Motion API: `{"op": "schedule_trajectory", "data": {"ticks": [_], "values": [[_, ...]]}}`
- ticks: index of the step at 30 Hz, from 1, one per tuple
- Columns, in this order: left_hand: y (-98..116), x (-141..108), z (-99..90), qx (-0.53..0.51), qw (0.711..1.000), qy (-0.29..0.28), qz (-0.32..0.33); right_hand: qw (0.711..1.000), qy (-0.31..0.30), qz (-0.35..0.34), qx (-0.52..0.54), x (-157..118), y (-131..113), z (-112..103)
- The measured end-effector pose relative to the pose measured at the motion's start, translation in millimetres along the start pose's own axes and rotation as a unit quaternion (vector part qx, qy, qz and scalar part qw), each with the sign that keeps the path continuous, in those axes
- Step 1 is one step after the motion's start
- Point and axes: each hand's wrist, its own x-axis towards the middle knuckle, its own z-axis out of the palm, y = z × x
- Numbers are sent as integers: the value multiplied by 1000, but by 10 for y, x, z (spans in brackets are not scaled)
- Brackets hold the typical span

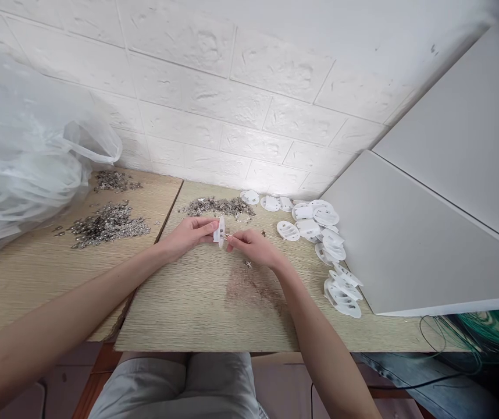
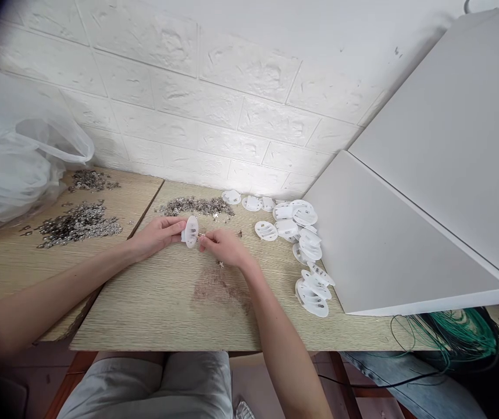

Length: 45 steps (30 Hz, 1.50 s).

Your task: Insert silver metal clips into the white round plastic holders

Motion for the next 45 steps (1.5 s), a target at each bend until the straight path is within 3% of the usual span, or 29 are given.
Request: {"op": "schedule_trajectory", "data": {"ticks": [14,19,27,45], "values": [[-9,-31,8,14,1000,0,-1,997,-64,-38,27,-2,-71,48],[-21,-5,2,-6,1000,15,-4,996,-59,-37,63,1,-56,49],[-1,8,6,-37,999,10,1,988,-101,-25,113,-15,-25,20],[15,1,2,-49,999,7,1,990,-84,-34,111,-1,14,31]]}}
